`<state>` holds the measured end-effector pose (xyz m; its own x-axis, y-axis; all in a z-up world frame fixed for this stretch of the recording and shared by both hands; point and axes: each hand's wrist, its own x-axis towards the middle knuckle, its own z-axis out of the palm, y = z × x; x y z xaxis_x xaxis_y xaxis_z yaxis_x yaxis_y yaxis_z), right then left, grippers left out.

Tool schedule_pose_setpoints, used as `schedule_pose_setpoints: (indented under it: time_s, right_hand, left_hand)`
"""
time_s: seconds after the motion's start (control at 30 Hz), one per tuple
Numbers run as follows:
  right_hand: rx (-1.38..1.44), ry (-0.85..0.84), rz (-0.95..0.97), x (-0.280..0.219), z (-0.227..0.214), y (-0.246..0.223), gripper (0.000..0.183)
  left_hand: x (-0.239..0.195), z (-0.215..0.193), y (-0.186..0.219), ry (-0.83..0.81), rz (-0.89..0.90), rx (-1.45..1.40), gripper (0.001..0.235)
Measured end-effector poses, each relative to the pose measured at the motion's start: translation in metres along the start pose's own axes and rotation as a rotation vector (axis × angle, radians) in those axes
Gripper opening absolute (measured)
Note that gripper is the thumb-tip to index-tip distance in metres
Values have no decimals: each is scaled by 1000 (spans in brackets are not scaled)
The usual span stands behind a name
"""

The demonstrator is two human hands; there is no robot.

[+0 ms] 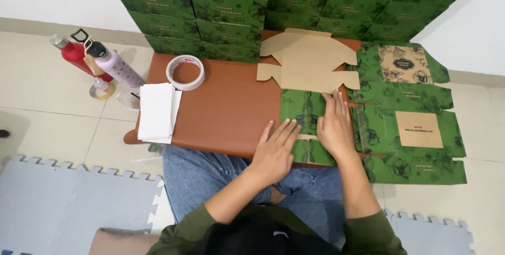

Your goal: The person assembles a flat cardboard box by folding the sides and tucking the flaps to form a rectangular container. They then place a white paper insert inside and close the lid. The process is repeated for a second box.

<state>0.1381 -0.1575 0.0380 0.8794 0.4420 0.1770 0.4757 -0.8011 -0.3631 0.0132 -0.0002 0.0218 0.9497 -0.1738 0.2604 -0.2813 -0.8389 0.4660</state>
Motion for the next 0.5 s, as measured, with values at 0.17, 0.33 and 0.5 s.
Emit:
schedule_pose_setpoints:
  time_s: [0.17, 0.33, 0.5]
  right_hand:
    - [103, 41, 89, 3, 5, -4, 56]
    - [166, 63, 64, 4, 9, 3, 53]
    - [208, 52, 49, -6, 10, -2, 48]
  left_hand:
    - [43, 7, -8, 38, -219, -7, 45]
    - [74, 16, -16, 62, -415, 68, 62]
    - [72, 27, -20, 7, -327, 101, 55]
